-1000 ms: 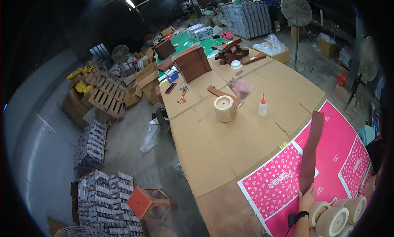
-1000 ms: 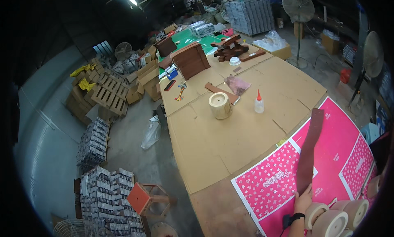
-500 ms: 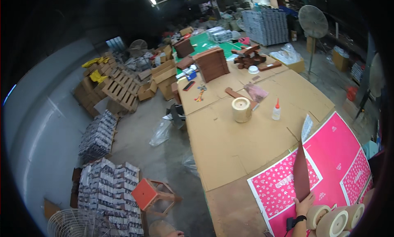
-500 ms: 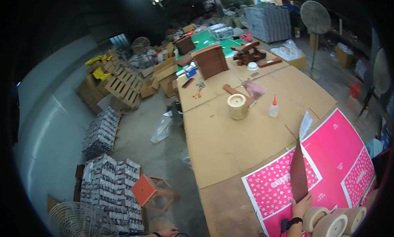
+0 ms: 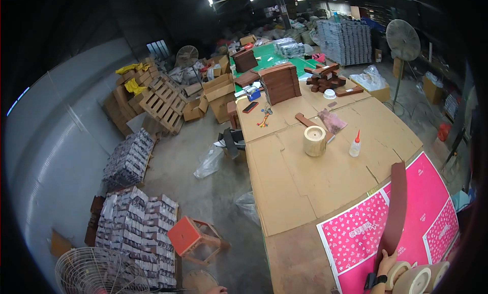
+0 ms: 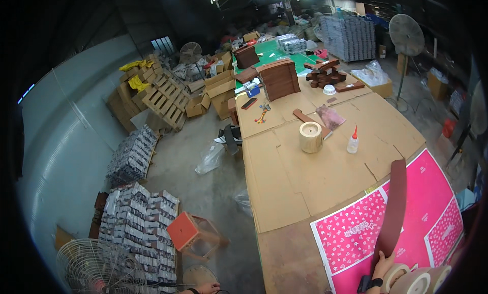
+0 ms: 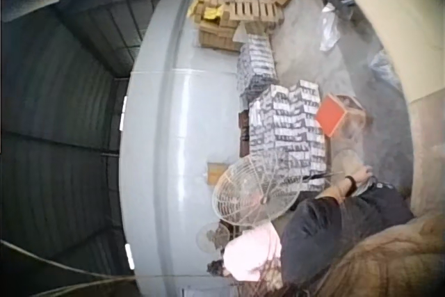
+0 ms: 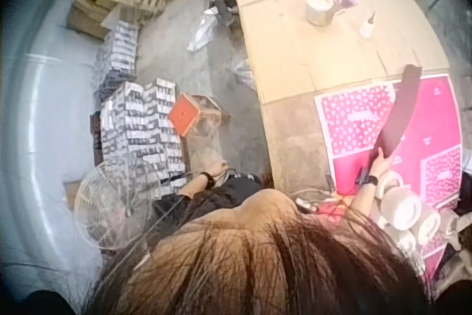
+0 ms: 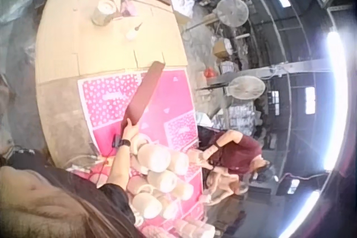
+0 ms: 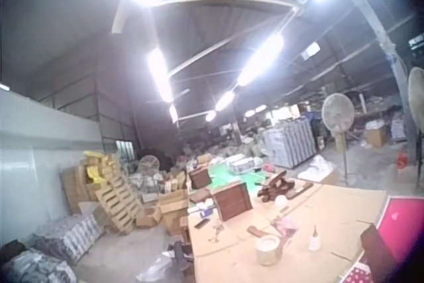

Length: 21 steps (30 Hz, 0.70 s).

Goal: Workers in a manufacturing setting are organizing, assembling, and sanding wooden cylindrical parts on a work table.

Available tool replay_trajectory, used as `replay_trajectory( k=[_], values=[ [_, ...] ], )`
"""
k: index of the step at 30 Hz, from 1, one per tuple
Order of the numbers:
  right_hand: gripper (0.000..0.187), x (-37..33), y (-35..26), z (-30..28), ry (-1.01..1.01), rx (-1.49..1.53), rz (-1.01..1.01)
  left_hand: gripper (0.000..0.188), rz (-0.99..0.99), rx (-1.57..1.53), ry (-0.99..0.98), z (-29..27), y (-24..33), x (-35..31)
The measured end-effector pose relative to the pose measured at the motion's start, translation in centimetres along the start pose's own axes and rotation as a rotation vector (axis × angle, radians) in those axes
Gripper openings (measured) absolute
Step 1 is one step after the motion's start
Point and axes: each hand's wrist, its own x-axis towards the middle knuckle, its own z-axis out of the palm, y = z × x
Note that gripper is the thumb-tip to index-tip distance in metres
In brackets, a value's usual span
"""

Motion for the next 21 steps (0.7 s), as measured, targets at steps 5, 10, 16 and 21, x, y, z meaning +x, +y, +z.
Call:
replay_trajectory(
  k=[5, 10, 16, 21],
  values=[
    [0.037, 2.7, -7.7, -3.3, 0.019, 0.474, 0.159, 0.043, -0.037, 0.013, -0.075, -1.6, 4.3, 0.1],
    [0.034, 0.8, -16.0, -2.8, -0.127, 0.627, -0.084, 0.041, 0.079, 0.0, 0.055, -3.3, 4.8, 1.7],
    [0.044, -14.0, -22.2, -3.8, -0.587, 0.036, -0.64, 0.046, 0.233, -0.269, 0.092, -6.2, 12.4, 1.6],
    [0.015, -26.8, -22.5, -4.6, -0.872, 0.154, -1.088, 0.07, 0.032, -0.999, -0.406, -6.6, 22.9, 1.7]
  ],
)
